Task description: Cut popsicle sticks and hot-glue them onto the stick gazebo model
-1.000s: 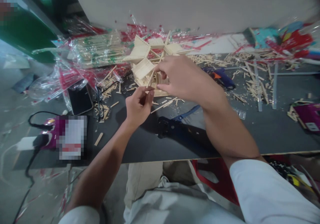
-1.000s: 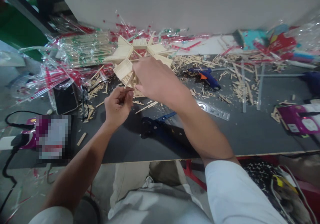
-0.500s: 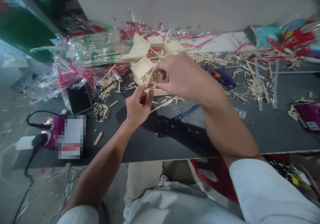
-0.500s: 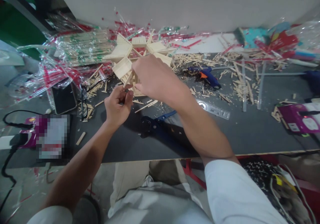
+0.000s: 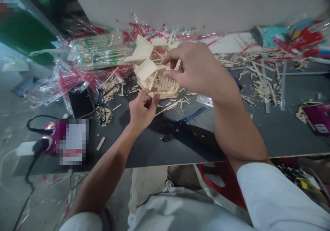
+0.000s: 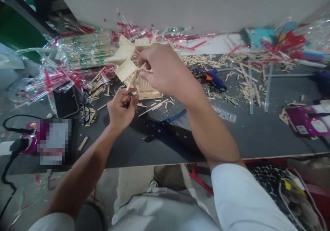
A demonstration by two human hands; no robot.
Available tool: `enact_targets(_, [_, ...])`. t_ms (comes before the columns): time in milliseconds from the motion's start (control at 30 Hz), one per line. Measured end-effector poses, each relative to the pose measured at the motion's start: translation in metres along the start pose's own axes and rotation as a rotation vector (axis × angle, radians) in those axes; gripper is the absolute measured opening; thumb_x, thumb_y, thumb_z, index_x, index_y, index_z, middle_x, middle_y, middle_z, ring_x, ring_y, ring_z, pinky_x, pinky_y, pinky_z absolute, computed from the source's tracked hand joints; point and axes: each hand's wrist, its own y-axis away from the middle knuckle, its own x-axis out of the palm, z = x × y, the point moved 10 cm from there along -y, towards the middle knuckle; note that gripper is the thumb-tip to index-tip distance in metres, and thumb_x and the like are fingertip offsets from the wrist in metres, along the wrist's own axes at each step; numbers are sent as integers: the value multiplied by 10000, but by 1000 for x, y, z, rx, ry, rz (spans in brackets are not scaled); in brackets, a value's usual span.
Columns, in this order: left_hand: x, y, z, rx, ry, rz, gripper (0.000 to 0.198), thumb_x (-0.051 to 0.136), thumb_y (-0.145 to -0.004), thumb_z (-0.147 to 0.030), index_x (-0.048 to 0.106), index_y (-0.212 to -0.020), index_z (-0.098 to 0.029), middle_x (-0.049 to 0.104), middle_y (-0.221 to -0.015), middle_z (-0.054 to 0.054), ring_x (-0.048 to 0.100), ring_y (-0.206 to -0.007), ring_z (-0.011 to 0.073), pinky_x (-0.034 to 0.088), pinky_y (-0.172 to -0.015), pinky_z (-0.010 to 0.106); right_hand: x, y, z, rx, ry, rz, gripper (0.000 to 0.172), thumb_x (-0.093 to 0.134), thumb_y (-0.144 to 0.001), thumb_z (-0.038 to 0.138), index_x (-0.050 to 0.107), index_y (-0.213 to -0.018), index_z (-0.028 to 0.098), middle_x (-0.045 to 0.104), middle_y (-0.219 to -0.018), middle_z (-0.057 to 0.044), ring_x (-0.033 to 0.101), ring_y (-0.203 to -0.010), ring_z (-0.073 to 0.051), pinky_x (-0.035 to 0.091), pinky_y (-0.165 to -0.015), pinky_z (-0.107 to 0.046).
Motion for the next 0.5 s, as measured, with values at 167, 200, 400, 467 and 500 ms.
enact_targets(167, [-5, -1, 5, -22, -18, -56, 190, 706, -935, -390, 644, -906, -213, 499, -522, -93, 448, -429, 50, 364, -489, 202, 1, -9, -13, 68, -85, -118, 105, 687, -883, 178, 753, -951, 222, 771, -946, -52, 698, -853, -230, 516, -894, -375])
enact_targets(200, [-7, -2, 7, -38, -19, -67, 211, 730, -915, -399, 627, -897, -215, 520, -535, -90, 461, -435, 50, 367, -489, 199, 3, -11, -15, 68, -99, -129, 95, 695, -878, 185, 752, -942, 226, 774, -947, -48, 701, -851, -225, 522, -898, -370])
enact_targets(400, [-18, -7, 10, -89, -86, -122, 340, 812, -832, -451, 596, -977, -232, 573, -577, -89, 524, -479, 73, 416, -530, 212, 15, -19, -21, 97, -140, -119, 72, 692, -891, 238, 758, -909, 263, 790, -977, -45, 722, -928, -249, 561, -906, -390])
enact_targets(467, [-18, -9, 9, -86, -92, -122, 357, 820, -826, -457, 602, -1000, -234, 571, -576, -93, 523, -483, 75, 418, -539, 215, 13, -19, -20, 90, -150, -120, 63, 713, -869, 212, 761, -882, 249, 792, -956, -48, 723, -910, -243, 560, -894, -382])
enact_targets(500, [-18, -10, 9, -85, -87, -121, 359, 820, -828, -461, 606, -1007, -235, 568, -574, -94, 518, -482, 75, 414, -538, 217, 12, -19, -19, 86, -157, -126, 60, 724, -855, 190, 762, -864, 236, 792, -940, -51, 722, -895, -235, 557, -886, -372])
